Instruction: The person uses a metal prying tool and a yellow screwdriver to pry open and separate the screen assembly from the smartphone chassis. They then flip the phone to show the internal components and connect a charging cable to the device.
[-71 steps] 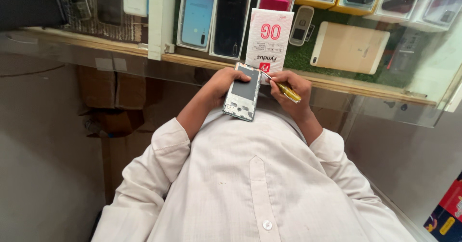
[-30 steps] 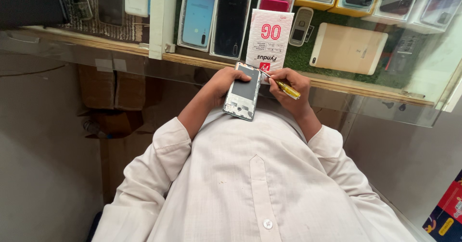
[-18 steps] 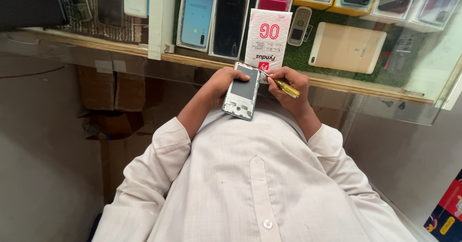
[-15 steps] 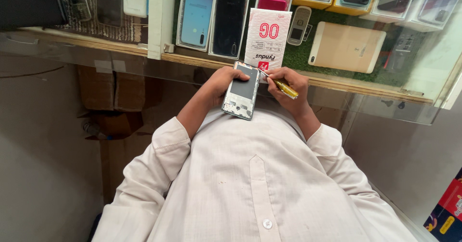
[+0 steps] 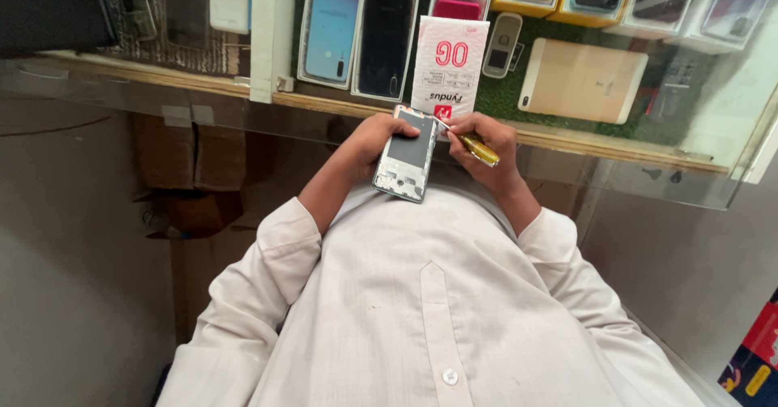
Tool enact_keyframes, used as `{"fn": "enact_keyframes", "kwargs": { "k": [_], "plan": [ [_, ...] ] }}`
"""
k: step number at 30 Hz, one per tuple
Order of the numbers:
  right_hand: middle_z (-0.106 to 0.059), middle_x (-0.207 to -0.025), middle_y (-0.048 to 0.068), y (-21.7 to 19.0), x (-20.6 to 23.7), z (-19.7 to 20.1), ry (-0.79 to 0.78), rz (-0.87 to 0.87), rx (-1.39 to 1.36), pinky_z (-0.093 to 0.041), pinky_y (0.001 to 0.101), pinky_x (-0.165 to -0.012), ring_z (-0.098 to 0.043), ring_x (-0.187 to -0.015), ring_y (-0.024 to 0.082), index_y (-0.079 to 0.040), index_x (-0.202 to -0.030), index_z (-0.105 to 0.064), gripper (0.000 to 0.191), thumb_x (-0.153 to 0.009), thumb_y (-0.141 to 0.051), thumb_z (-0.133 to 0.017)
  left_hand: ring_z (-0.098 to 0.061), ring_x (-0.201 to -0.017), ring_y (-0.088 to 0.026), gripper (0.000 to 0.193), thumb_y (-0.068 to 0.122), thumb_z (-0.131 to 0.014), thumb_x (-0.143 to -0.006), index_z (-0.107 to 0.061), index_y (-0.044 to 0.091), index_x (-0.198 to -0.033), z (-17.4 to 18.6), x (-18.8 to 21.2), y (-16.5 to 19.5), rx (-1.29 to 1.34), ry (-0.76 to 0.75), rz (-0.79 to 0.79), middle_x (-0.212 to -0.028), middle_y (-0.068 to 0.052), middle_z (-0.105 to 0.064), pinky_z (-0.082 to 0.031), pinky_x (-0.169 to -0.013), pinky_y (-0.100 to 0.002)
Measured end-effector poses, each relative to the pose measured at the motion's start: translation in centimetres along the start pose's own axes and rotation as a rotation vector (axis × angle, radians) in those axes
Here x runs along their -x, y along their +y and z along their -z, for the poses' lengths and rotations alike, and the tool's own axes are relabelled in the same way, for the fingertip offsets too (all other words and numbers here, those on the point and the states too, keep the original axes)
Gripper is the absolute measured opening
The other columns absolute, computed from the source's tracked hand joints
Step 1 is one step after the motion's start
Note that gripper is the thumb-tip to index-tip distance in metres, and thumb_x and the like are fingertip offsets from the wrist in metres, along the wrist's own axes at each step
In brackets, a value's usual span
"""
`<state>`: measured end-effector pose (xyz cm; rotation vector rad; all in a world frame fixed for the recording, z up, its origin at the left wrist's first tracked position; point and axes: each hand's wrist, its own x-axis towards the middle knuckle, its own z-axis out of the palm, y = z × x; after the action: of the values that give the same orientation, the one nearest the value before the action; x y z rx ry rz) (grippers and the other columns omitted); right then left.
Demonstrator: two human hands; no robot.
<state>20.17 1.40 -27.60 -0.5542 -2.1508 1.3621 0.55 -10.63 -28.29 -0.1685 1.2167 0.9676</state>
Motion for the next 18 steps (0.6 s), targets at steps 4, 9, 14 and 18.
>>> {"fn": "enact_keyframes", "kwargs": {
  "k": [4,9,14,18],
  "plan": [
    [-0.077,-0.101,0.014,0.17,0.03,-0.09,-0.011,-0.045,-0.03,-0.06,0.0272,-0.078,-0.075,-0.087,0.017,0.003,-0.095,-0.068,0.01,-0.089,0.006,-0.075,-0.074,-0.065,-0.023,0.024,0.01,-0.065,-0.084,-0.067,-0.006,-0.102,0.09,-0.37,-0.4,0.039,-0.018,0.009,-0.084,-0.014,-0.073,-0.063,-0.059,-0.036],
    [-0.077,-0.099,0.013,0.19,0.1,-0.04,0.012,-0.041,0.004,-0.059,0.0264,-0.076,-0.074,-0.084,0.015,0.003,-0.094,-0.068,0.009,-0.088,0.004,-0.075,-0.073,-0.066,-0.023,0.025,0.01,-0.065,-0.084,-0.068,-0.006,-0.104,0.06,-0.42,-0.38,0.026,-0.008,-0.007,-0.085,-0.014,-0.073,-0.063,-0.061,-0.037],
    [-0.076,-0.098,0.012,-0.09,-0.11,-0.17,-0.009,-0.079,-0.098,-0.058,0.0258,-0.075,-0.073,-0.085,0.013,0.002,-0.095,-0.067,0.01,-0.09,0.003,-0.075,-0.074,-0.068,-0.025,0.026,0.01,-0.064,-0.084,-0.066,-0.006,-0.105,-0.29,-0.32,-0.19,0.086,-0.036,0.026,-0.085,-0.015,-0.073,-0.064,-0.063,-0.039],
    [-0.077,-0.093,0.011,-0.63,-0.5,-0.19,0.04,-0.088,-0.023,-0.058,0.0252,-0.071,-0.072,-0.08,0.012,0.001,-0.092,-0.067,0.011,-0.087,0.002,-0.076,-0.074,-0.069,-0.026,0.026,0.01,-0.065,-0.084,-0.067,-0.006,-0.105,-0.59,-0.2,0.08,0.088,-0.029,0.037,-0.086,-0.015,-0.074,-0.063,-0.066,-0.039]
  ]
}}
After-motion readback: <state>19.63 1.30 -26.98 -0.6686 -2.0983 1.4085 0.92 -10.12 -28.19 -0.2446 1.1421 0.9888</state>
